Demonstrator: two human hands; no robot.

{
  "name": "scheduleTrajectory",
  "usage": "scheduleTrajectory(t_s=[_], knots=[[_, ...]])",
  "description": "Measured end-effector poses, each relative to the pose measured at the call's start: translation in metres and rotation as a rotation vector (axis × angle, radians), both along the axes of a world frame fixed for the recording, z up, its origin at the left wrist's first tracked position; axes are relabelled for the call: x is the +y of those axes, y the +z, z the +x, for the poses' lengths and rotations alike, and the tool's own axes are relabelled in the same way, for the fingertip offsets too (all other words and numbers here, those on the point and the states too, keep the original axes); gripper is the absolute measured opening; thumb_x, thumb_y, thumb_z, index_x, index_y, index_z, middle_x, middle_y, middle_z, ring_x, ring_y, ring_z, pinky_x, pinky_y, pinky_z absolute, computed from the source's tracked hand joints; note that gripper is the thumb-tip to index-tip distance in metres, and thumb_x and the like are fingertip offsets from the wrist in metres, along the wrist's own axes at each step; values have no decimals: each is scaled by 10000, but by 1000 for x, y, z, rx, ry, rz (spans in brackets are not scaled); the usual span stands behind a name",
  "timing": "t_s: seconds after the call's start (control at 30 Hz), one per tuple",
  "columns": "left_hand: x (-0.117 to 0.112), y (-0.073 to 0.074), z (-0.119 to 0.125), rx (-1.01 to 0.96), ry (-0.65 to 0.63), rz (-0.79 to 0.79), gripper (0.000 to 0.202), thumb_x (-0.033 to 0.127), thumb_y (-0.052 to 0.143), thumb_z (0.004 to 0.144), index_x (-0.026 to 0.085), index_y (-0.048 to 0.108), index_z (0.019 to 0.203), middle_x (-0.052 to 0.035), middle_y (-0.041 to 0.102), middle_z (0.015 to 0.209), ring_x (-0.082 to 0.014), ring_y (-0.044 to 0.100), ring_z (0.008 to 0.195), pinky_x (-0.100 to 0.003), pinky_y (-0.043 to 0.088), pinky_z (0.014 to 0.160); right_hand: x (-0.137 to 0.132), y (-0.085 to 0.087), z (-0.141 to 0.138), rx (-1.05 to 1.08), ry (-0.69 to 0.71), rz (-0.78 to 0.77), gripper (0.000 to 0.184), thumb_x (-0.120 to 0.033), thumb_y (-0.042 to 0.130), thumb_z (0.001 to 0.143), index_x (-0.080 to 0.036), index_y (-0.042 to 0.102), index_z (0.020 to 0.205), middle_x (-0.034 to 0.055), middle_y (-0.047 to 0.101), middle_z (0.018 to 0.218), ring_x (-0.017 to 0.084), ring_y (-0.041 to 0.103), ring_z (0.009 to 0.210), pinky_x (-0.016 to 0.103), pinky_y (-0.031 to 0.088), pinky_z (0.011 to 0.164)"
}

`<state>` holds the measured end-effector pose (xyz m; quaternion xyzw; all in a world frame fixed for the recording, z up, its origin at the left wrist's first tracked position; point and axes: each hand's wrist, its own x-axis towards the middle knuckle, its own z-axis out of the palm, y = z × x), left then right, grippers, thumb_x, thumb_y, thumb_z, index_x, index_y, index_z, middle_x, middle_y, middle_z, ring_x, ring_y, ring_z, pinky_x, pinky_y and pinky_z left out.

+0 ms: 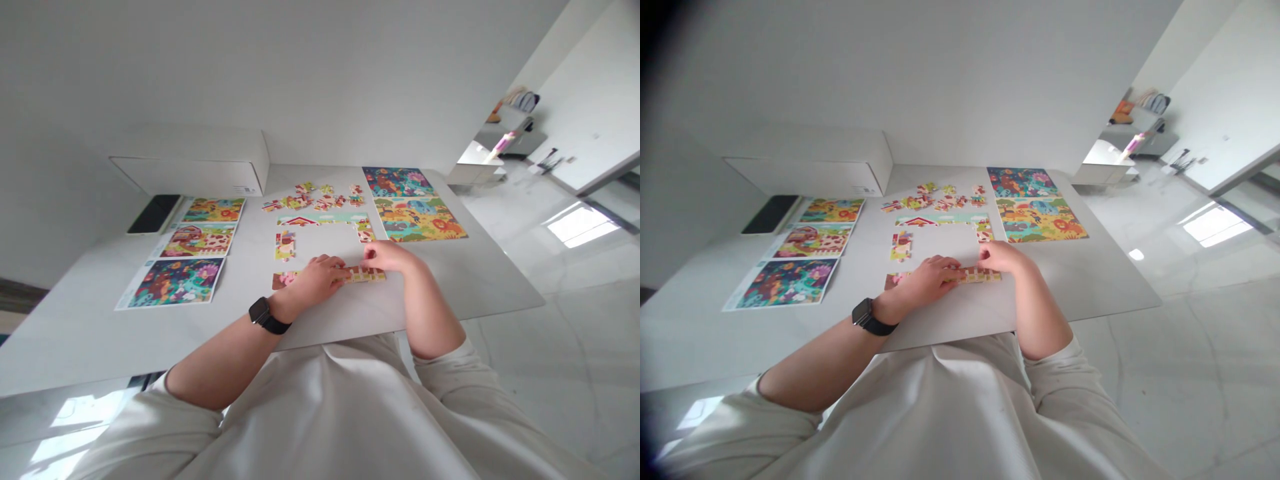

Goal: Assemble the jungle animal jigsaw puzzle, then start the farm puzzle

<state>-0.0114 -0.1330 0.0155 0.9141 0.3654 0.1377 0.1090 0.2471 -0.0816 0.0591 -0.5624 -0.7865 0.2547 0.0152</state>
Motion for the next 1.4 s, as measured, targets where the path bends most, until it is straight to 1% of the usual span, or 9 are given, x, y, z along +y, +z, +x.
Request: scheduleTrajectory(t_s=[0.07,0.17,0.23,0.27,0.43,0.67,0.9,1.17,1.4], knots=[[0,1,0,-1,-2,-2,332,273,573,1031,331,770,1292,-64,710,1333,-271,642,1168,-456,495,1056,-1,3,6,6,-3,20,186,-340,838,838,-232,714,925,29,773,977,197,696,889,274,472,758],[-1,3,0,-4,-11,-9,339,270,566,1034,330,765,1302,-69,701,1349,-270,645,1160,-463,500,1053,-7,3,16,15,57,15,397,-278,910,745,-219,724,1090,60,741,1114,210,691,965,282,502,834],[-1,3,0,-7,-9,-10,337,263,569,1030,322,767,1297,-73,700,1349,-273,647,1159,-468,507,1044,-15,-1,21,11,86,9,525,-242,933,703,-221,717,1181,75,698,1190,207,683,956,293,516,852],[-1,3,0,-8,-8,-7,332,262,573,1028,318,770,1290,-74,701,1344,-276,647,1159,-469,510,1038,-19,-3,24,9,92,15,553,-231,935,697,-229,716,1205,79,677,1215,205,679,950,299,520,860],[-3,4,1,-1,-1,-1,314,250,586,1018,316,776,1259,-73,701,1334,-275,644,1147,-461,510,1026,-34,-15,39,52,86,112,449,-220,884,765,-258,727,1184,77,630,1207,223,669,1007,333,522,935],[-3,5,1,-19,0,-27,320,244,585,1012,316,773,1260,-78,697,1328,-272,636,1154,-460,497,1047,-40,-23,53,122,66,190,416,-213,856,751,-223,717,1143,81,639,1188,219,667,996,347,535,938],[-2,5,1,-22,3,-23,312,240,584,1007,310,776,1244,-72,697,1336,-261,644,1150,-449,492,1055,-43,-26,61,269,85,182,380,-241,788,795,-226,713,1168,51,650,1102,182,628,891,319,531,859],[-3,5,1,-21,8,-27,307,254,584,1015,307,772,1252,-75,696,1336,-270,639,1160,-451,491,1046,-43,-25,66,339,53,132,351,-307,760,823,-248,758,1170,52,653,1075,184,615,872,311,527,813],[-4,7,2,-38,9,-37,307,246,574,1013,310,774,1236,-77,695,1328,-264,637,1160,-451,487,1056,-41,-26,71,352,44,155,334,-320,747,847,-250,784,1171,61,654,1061,190,616,868,324,535,818]])
